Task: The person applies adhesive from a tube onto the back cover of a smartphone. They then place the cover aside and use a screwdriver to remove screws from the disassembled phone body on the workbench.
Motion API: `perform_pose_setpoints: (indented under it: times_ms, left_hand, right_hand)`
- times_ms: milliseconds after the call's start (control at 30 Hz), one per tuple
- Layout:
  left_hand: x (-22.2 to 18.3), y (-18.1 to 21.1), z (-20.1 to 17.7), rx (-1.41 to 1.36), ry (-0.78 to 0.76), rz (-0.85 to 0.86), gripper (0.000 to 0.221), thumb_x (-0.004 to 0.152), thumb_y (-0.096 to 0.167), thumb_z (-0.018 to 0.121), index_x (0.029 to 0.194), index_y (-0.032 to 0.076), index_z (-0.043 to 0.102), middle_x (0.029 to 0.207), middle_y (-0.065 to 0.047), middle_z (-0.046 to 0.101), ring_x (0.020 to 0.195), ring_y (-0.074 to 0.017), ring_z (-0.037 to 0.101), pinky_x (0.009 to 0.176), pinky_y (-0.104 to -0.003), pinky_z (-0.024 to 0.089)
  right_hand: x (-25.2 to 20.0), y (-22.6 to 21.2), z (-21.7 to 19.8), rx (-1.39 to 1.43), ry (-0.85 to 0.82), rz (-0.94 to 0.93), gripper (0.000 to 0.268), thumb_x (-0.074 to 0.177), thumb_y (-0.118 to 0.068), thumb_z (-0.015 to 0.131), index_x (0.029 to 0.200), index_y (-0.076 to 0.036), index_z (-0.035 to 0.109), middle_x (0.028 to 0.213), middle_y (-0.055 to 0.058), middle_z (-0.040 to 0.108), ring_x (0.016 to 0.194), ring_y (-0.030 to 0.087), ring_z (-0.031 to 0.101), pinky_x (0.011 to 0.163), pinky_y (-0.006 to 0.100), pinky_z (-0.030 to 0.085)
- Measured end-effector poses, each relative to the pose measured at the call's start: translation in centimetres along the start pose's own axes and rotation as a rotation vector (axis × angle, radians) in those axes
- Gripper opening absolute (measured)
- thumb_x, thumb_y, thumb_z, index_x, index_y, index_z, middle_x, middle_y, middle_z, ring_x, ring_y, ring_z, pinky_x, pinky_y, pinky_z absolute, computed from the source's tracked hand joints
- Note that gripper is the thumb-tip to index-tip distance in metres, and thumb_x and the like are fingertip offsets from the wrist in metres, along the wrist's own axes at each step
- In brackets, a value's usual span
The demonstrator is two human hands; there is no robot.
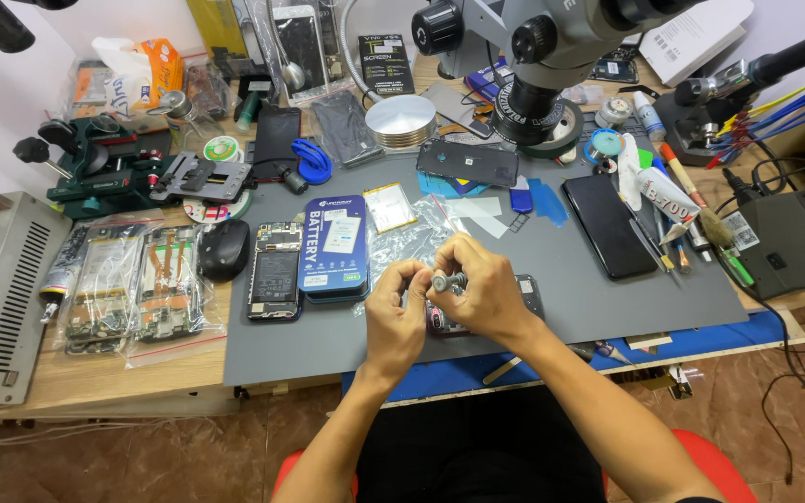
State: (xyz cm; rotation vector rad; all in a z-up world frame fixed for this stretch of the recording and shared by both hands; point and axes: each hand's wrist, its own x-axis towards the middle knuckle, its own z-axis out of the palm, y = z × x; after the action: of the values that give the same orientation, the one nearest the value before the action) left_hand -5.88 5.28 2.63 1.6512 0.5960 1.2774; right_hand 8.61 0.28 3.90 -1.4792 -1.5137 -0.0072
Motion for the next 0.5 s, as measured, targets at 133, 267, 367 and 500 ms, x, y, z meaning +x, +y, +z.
perform_pose_setpoints:
  times_ms: [133, 267, 367, 500]
  left_hand:
    - [0.0, -2.0, 0.0, -0.187, -0.028, -0.128, 0.016, 0.109, 0.012, 0.059, 0.104, 0.001, 0.068, 0.077, -0.007, 0.067, 0.075, -0.0128, 0.063, 0.075, -0.032, 0.058]
    - [0.4, -4.1, 0.0, -0.44, -0.06, -0.185, 0.013, 0.109, 0.01, 0.057, 0.106, 0.0, 0.065, 0.079, -0.01, 0.068, 0.075, -0.0192, 0.071, 0.076, -0.032, 0.06]
    - [0.5, -4.5, -0.1, -0.466, -0.084, -0.209, 0.013, 0.109, 0.01, 0.057, 0.108, -0.001, 0.063, 0.081, -0.01, 0.068, 0.077, -0.0189, 0.072, 0.077, -0.032, 0.06]
    - [0.6, -3.6, -0.1, -0.361, -0.071, -0.183, 0.014, 0.108, 0.01, 0.06, 0.107, -0.002, 0.067, 0.078, -0.009, 0.068, 0.074, -0.0175, 0.07, 0.077, -0.032, 0.059]
  right_hand:
    - [0.8, 1.0, -1.0, -0.068, -0.114, 0.052, 0.015, 0.089, -0.024, 0.072, 0.081, -0.016, 0.064, 0.07, 0.001, 0.061, 0.06, 0.02, 0.062, 0.058, 0.033, 0.053]
    - [1.1, 3.0, -2.2, -0.168, -0.199, 0.088, 0.019, 0.095, -0.022, 0.067, 0.079, -0.011, 0.065, 0.068, 0.007, 0.061, 0.061, 0.029, 0.064, 0.059, 0.038, 0.051]
    - [2.6, -0.7, -3.7, -0.009, -0.212, 0.114, 0.018, 0.098, -0.022, 0.069, 0.085, -0.009, 0.072, 0.076, 0.009, 0.068, 0.069, 0.027, 0.067, 0.065, 0.036, 0.053]
    - [2.9, -3.5, -4.1, 0.126, -0.217, 0.165, 0.008, 0.093, -0.016, 0.076, 0.098, -0.014, 0.082, 0.086, 0.005, 0.076, 0.08, 0.02, 0.072, 0.072, 0.031, 0.056]
